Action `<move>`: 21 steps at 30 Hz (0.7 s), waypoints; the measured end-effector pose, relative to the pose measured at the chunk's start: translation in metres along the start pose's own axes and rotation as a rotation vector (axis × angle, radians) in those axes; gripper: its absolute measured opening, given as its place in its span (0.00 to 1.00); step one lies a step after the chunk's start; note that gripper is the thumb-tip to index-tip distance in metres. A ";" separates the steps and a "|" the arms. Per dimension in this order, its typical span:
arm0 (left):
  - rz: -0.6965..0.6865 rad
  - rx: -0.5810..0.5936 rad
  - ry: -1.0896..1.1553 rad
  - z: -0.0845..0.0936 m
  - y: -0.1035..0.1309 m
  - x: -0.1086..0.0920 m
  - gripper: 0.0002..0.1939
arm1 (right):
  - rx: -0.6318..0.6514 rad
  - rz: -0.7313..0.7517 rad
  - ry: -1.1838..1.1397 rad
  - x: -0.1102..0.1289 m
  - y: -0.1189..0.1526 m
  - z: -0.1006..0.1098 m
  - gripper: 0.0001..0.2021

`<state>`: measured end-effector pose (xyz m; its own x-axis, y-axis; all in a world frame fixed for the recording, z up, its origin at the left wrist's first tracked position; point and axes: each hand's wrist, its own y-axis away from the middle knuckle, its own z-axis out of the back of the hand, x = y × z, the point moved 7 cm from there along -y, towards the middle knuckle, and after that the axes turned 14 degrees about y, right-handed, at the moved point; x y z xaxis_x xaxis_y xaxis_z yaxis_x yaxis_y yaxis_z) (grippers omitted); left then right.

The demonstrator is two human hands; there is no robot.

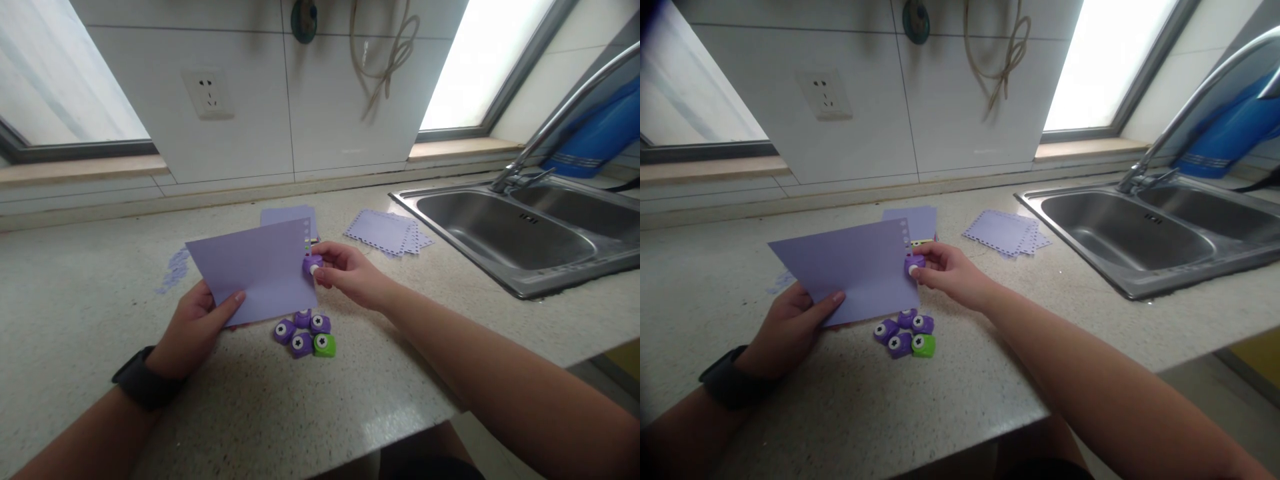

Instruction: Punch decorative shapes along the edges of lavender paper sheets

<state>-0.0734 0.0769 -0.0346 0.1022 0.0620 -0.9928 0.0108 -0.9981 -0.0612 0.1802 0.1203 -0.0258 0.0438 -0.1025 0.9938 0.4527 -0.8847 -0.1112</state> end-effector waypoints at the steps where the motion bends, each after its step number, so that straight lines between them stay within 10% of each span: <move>1: -0.001 0.001 0.003 0.000 0.000 0.000 0.20 | -0.006 -0.003 0.010 0.000 0.000 0.001 0.17; 21: 0.007 0.006 0.061 0.001 -0.001 0.002 0.23 | -0.050 -0.031 0.073 0.003 0.000 0.005 0.15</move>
<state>-0.0746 0.0776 -0.0364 0.1626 0.0549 -0.9852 0.0039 -0.9985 -0.0550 0.1850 0.1227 -0.0225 -0.0353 -0.1061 0.9937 0.4077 -0.9094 -0.0826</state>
